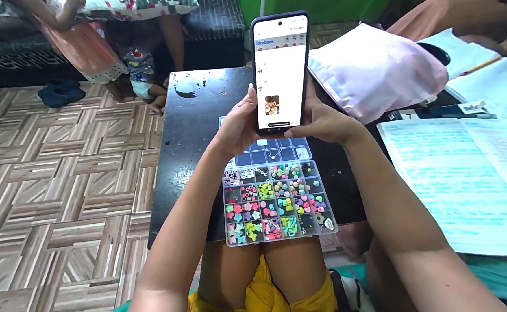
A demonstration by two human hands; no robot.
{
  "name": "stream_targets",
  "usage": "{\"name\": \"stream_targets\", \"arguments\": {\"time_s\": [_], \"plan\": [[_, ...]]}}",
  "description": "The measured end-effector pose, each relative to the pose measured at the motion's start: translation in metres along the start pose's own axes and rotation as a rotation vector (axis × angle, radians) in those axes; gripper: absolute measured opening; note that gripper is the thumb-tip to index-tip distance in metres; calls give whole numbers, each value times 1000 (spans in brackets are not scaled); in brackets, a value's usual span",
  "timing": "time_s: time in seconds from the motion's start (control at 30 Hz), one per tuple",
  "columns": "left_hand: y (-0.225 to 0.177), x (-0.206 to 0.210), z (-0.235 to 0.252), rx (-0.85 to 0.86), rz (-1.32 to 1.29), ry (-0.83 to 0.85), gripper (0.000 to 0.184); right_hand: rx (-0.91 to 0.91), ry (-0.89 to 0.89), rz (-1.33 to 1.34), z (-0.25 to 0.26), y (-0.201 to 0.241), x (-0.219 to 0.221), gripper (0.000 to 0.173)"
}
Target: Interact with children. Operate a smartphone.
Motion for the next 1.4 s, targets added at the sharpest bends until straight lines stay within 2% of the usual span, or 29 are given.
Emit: {"name": "stream_targets", "arguments": {"time_s": [0.37, 0.47, 0.67, 0.83, 1.03, 1.4], "plan": [[0, 0, 1, -1, 20, -9, 53, -4, -11, -44, 0, 1, 2, 121], [-1, 1, 1, 12, 35, -9, 53, -56, -26, -62, 2, -1, 2, 112], [2, 3, 3, 17, 20, -37, 50, -214, -304, -227, 9, -14, 9, 95], [5, 5, 4, 21, -22, -67, 45, -264, -474, -375, 12, -20, 14, 111], [7, 9, 3, 44, -27, -35, 37, -316, -594, -509, 12, -21, 20, 109], [7, 8, 4, 53, -30, -36, 35, -328, -593, -565, 12, -22, 20, 108]]}}
Point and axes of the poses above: each hand's wrist, its own z-axis towards the middle knuckle, its own x-axis out of the palm, y = z × x, the point moved 2 cm from there along z, towards the middle knuckle, and after that the axes turned 15 degrees about -x, right-handed, at the moved point
